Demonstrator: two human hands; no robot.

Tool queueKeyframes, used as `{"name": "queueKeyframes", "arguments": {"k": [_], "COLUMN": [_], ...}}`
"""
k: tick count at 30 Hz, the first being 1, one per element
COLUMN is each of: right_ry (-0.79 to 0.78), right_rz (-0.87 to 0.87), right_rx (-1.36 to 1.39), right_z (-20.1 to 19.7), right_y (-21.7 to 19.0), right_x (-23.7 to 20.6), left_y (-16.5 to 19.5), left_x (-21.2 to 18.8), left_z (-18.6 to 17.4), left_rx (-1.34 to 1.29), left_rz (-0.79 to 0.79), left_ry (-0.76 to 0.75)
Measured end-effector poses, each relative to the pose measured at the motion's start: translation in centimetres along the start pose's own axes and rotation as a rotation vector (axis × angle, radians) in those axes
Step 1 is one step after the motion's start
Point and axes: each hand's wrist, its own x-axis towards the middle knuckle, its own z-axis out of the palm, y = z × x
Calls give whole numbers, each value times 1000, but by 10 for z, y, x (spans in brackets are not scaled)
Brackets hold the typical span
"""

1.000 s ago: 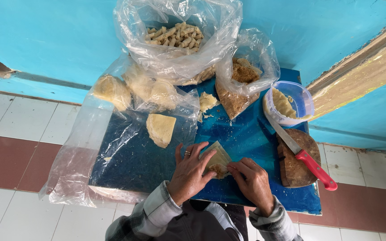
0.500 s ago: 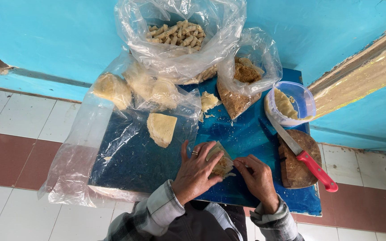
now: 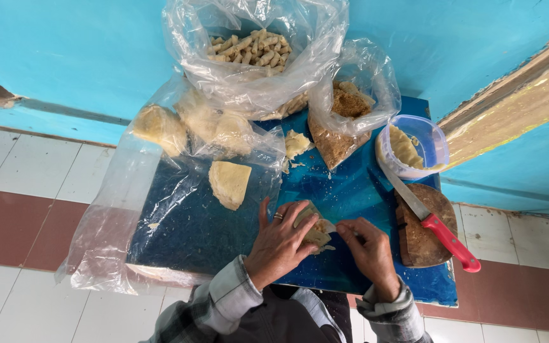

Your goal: The person pinches off pieces of dough, flattens them by hand on a plastic-covered board, adds a scoop of brown filling from a bag, and folds and seals the dough over the filling by hand. Finished pastries are placed into a plastic container, with a bag of already formed pastries nearby.

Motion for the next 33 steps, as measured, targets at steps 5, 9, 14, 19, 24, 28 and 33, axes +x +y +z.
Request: {"name": "queueKeyframes", "arguments": {"k": [5,9,14,19,24,28,33], "right_ry": [135,142,236,411,271,-40,128], "right_rz": [82,-69,-76,-498,-393,-147,30], "right_rx": [48,92,-142,-783,-655,-459,-351], "right_z": [-38,-69,-72,-48,-36,-13,13], "right_y": [-8,-8,-6,-18,-42,-58,-58], "right_x": [35,95,181,225,131,16,-27], "left_y": [-5,-2,-3,-3,2,5,9], "left_x": [-15,-40,-55,-55,-49,-44,-38], "left_z": [-17,-30,-29,-23,-20,-19,-15], "left_rx": [-49,-31,-46,-14,-21,-10,-6], "left_rz": [-82,-187,-203,-179,-181,-209,-210], "left_ry": [190,166,112,136,156,160,175]}}
